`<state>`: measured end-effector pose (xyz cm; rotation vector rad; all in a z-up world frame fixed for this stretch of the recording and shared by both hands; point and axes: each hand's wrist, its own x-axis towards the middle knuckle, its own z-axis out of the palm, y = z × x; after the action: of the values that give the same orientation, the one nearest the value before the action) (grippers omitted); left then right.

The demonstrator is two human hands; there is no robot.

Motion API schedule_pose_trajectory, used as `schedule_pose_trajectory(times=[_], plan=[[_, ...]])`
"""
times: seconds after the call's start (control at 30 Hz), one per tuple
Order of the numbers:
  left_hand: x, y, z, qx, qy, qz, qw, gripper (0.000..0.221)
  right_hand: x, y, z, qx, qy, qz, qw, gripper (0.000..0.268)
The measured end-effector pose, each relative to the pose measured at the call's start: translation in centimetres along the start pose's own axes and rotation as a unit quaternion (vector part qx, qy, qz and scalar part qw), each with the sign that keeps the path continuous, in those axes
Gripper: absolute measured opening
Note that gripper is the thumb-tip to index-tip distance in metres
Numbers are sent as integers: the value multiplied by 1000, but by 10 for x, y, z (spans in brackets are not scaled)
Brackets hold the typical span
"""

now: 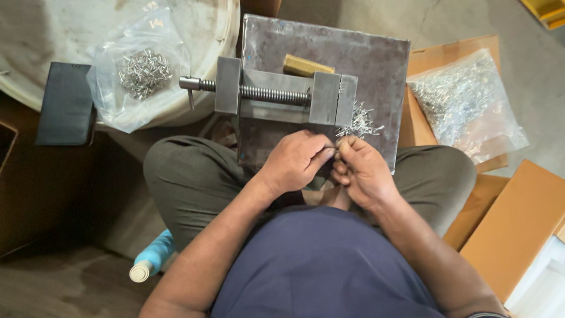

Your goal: The person connects individual metal wire links together by hand and with a tabletop vise, picking links from a pile and threading them through existing ones.

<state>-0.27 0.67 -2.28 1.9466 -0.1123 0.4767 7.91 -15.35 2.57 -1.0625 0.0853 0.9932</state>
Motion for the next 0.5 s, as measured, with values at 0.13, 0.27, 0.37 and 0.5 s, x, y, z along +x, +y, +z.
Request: schedule_pose_trajectory(times=[0.13,0.27,0.37,0.5], plan=[[-1,-4,-1,-32,-12,-40,999,15,-4,7,-2,-228,59,-113,965,9],[0,-3,-5,-67,-6,-40,997,17,-9,5,-7,-453,22,-294,841,10],[0,0,-8,-85,-7,-48,995,21,-11,-3,-9,-491,4,-352,797,10],[0,4,-11,-160,0,-146,976,31,-8,-31,-6,-496,30,-392,774,11]])
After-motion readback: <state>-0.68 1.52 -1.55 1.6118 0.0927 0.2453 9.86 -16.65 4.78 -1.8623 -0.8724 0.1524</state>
